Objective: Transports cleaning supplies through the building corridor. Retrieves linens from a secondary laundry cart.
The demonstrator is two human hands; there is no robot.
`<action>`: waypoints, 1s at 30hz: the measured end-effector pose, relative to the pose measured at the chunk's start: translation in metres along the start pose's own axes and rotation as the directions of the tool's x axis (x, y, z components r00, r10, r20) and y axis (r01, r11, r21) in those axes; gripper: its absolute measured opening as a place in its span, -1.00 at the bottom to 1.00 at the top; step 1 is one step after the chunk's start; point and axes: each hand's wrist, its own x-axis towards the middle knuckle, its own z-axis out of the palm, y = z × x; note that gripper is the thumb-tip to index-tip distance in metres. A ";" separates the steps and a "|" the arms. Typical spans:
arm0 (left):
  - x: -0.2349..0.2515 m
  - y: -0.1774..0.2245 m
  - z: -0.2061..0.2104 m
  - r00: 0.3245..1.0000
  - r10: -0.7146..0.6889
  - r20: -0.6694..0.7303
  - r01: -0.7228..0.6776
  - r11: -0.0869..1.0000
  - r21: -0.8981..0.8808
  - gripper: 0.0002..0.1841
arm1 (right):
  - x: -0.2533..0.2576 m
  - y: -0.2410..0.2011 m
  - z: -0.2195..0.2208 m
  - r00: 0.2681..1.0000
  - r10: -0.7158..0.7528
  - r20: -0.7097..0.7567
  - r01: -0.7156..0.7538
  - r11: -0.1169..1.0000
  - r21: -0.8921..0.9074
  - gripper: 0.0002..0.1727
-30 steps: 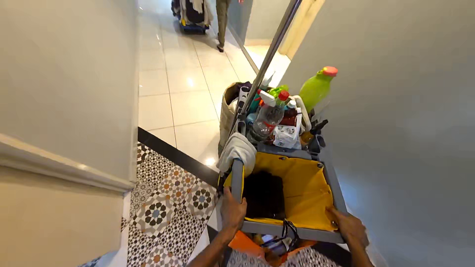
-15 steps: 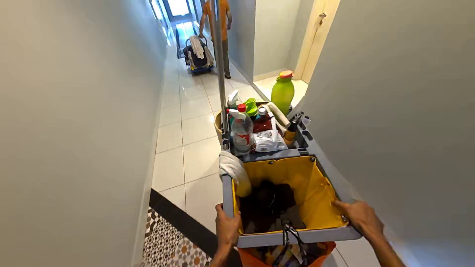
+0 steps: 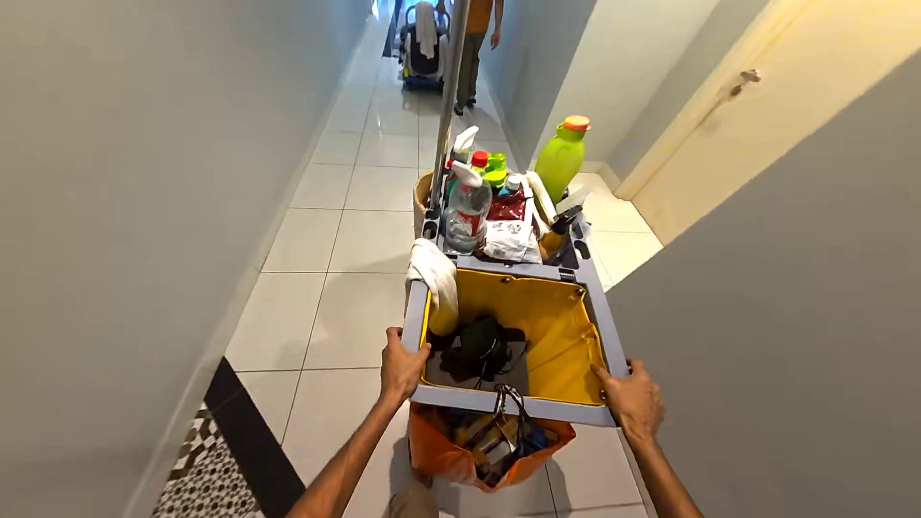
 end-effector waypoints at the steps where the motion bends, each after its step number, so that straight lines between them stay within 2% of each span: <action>1: 0.033 0.012 0.010 1.000 0.003 -0.013 -0.004 0.999 -0.042 -0.26 | 0.031 -0.020 0.008 1.000 -0.005 0.006 0.005 1.000 -0.007 -0.31; 5: 0.163 0.066 0.044 0.999 -0.029 -0.023 0.027 0.996 -0.080 -0.28 | 0.157 -0.105 0.038 0.996 0.025 0.082 -0.020 0.998 -0.067 -0.34; 11: 0.352 0.165 0.095 0.989 -0.134 -0.069 0.142 0.983 0.118 -0.29 | 0.347 -0.228 0.078 0.987 0.075 0.140 -0.064 0.995 -0.083 -0.32; 15: 0.480 0.219 0.135 0.991 -0.086 -0.098 0.095 0.992 0.084 -0.30 | 0.476 -0.308 0.107 0.965 0.113 0.235 -0.090 0.990 -0.106 -0.27; 20: 0.649 0.286 0.181 0.989 -0.020 -0.145 0.021 1.000 0.008 -0.34 | 0.634 -0.421 0.143 0.965 0.099 0.244 -0.084 0.994 -0.069 -0.31; 27: 0.889 0.400 0.232 0.980 -0.104 -0.172 0.136 0.974 0.182 -0.33 | 0.856 -0.587 0.202 0.952 0.112 0.285 -0.085 0.991 -0.104 -0.30; 30: 0.995 0.444 0.252 0.978 -0.132 -0.164 0.160 0.972 0.174 -0.32 | 0.948 -0.661 0.227 0.952 0.094 0.290 -0.070 0.993 -0.092 -0.32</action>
